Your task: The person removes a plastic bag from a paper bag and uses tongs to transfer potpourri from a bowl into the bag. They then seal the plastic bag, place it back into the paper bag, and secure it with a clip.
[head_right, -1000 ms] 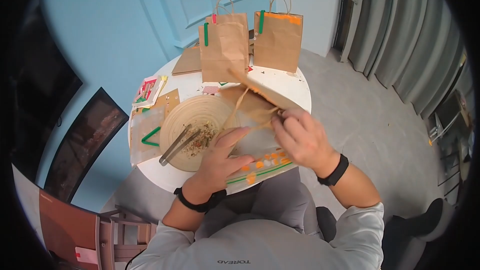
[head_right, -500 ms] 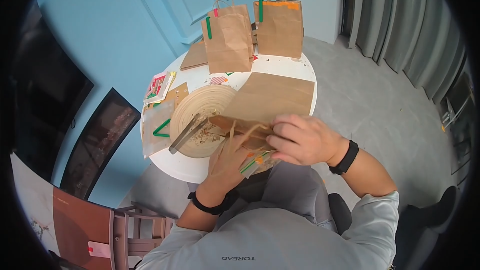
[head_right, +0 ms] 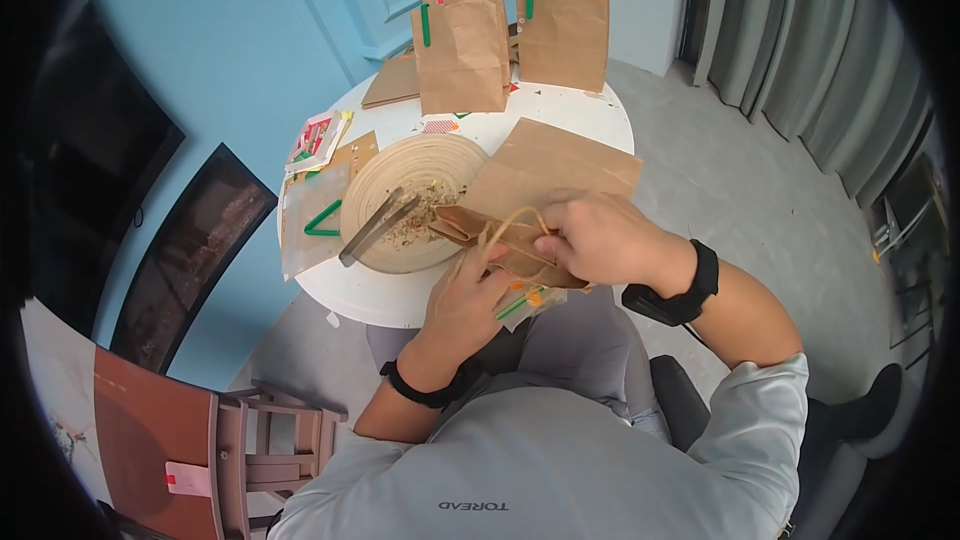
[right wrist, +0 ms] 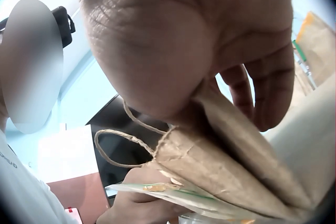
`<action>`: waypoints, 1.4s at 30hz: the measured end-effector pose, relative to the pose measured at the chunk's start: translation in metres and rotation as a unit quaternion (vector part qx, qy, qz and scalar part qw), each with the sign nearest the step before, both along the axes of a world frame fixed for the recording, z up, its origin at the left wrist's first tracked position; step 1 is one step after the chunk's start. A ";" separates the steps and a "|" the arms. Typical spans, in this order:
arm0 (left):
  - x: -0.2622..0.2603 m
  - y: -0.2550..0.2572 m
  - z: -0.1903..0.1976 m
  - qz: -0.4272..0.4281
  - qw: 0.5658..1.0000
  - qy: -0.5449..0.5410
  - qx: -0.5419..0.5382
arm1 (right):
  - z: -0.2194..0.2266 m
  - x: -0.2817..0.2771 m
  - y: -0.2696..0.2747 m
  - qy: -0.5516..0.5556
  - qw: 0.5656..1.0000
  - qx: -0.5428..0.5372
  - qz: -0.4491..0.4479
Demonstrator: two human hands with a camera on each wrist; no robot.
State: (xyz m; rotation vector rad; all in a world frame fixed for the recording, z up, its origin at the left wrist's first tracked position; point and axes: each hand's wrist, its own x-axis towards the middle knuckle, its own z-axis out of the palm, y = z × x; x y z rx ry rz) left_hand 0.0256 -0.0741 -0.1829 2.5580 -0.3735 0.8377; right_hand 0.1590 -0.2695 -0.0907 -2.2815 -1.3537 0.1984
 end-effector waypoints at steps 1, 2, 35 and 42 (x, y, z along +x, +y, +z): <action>-0.001 0.000 0.000 -0.001 1.000 0.005 0.001 | 0.001 -0.002 0.002 -0.012 0.999 -0.014 -0.029; -0.003 0.000 -0.001 -0.001 1.000 0.010 0.003 | 0.002 -0.004 0.005 -0.025 0.998 -0.028 -0.057; -0.038 -0.001 -0.022 -0.032 0.998 -0.039 0.044 | 0.062 0.018 -0.001 0.185 0.929 0.313 -0.076; -0.056 0.012 -0.001 -0.085 0.995 -0.027 0.047 | 0.065 0.004 0.000 0.222 0.943 0.238 -0.061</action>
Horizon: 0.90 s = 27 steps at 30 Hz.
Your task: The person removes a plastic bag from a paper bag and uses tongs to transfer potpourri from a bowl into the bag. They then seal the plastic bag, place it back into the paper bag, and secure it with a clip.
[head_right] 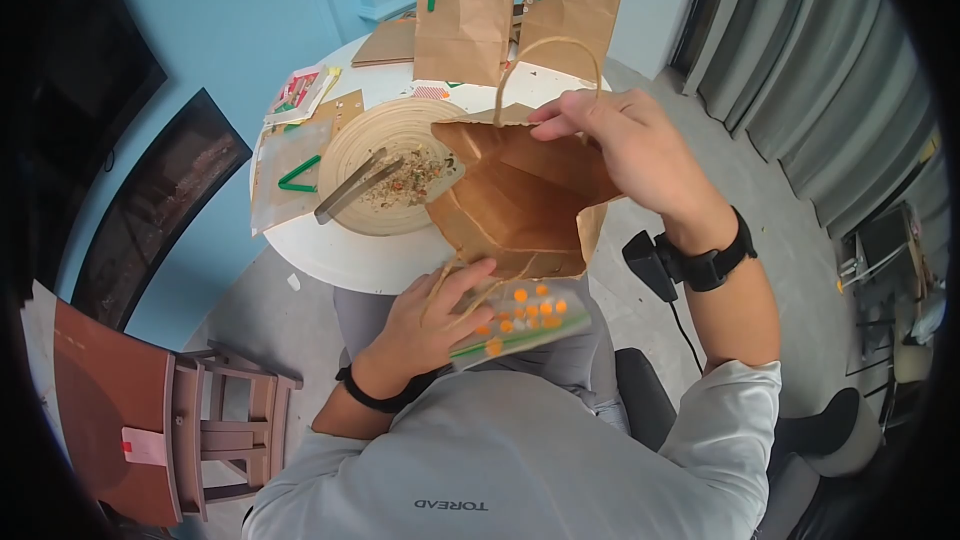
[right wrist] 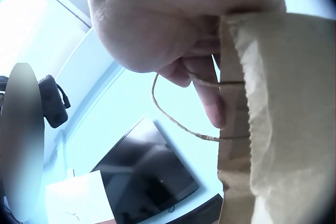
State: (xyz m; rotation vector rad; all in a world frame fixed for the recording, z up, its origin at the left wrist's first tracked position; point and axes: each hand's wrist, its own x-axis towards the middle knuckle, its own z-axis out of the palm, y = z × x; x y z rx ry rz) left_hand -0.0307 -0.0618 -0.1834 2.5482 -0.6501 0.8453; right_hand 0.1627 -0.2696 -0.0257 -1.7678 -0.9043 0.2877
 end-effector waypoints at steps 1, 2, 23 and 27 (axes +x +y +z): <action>-0.005 0.005 0.004 -0.013 1.000 -0.014 -0.017 | -0.004 -0.004 0.002 0.005 1.000 0.013 0.000; -0.010 0.013 0.008 -0.027 0.999 -0.027 -0.033 | -0.009 -0.006 0.003 0.010 1.000 0.027 0.000; -0.023 0.101 0.056 -0.040 0.802 -0.196 -0.563 | -0.014 -0.010 0.011 -0.106 0.994 0.021 0.022; 0.010 0.082 0.058 -0.142 0.826 -0.224 -0.497 | -0.003 -0.012 0.014 -0.065 0.998 -0.019 -0.004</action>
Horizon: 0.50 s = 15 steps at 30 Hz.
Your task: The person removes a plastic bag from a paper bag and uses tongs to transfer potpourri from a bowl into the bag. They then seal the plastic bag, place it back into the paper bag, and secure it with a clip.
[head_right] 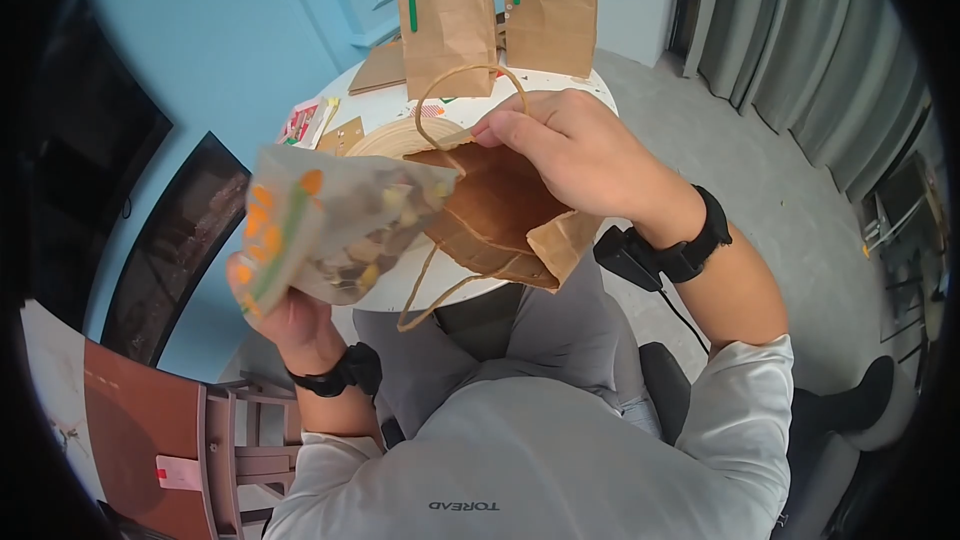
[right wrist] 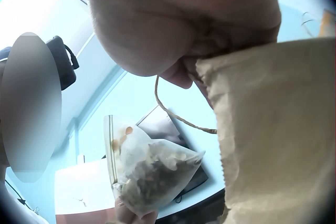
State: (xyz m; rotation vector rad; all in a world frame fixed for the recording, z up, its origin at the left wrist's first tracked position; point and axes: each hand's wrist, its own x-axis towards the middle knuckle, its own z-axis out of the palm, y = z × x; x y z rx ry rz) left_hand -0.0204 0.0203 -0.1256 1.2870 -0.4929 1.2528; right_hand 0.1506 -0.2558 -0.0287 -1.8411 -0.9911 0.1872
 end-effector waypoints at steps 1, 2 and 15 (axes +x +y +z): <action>0.005 -0.002 0.000 -0.043 0.998 -0.033 0.026 | 0.001 0.000 0.000 0.002 1.000 -0.004 0.003; 0.004 -0.009 0.007 -0.041 0.998 -0.001 0.053 | 0.002 0.000 0.000 0.004 1.000 -0.008 0.007; 0.064 -0.057 0.022 -0.051 0.870 0.093 0.481 | -0.010 0.015 0.000 0.025 0.993 -0.028 0.116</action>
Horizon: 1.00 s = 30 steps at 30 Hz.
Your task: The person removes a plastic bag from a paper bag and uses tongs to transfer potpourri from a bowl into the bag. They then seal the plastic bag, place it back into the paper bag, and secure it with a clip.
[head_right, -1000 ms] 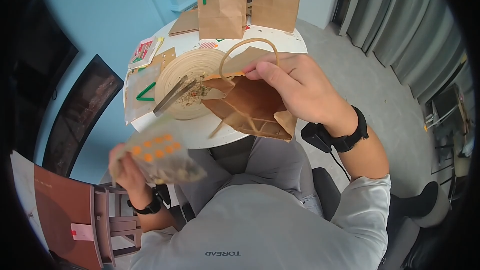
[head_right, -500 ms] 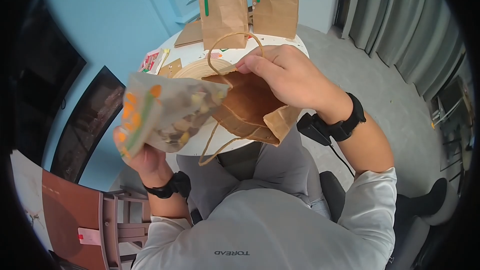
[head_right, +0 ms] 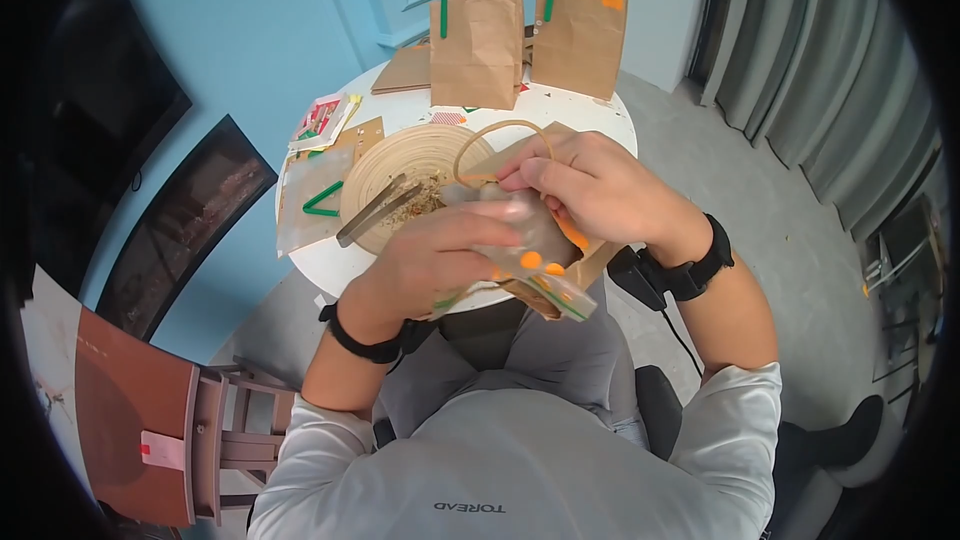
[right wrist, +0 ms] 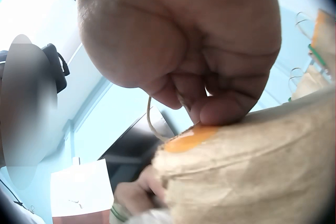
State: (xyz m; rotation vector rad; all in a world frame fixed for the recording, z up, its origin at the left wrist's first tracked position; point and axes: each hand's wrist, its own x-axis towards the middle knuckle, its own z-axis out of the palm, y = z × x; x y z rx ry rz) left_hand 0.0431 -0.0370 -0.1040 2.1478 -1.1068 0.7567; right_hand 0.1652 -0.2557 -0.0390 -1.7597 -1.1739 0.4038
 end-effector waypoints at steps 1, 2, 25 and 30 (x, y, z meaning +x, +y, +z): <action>0.004 -0.005 -0.001 -0.004 1.000 -0.029 -0.001 | -0.003 0.003 0.000 0.039 0.999 0.014 0.005; 0.008 -0.007 -0.008 -0.010 1.000 0.007 0.008 | -0.001 0.004 -0.001 0.047 0.999 0.021 0.005; 0.091 -0.031 -0.097 0.118 0.992 0.029 0.023 | -0.018 0.043 -0.016 0.188 0.974 0.102 0.073; 0.065 -0.013 -0.104 0.214 0.943 0.161 0.199 | -0.026 0.053 -0.019 0.190 0.970 0.122 0.093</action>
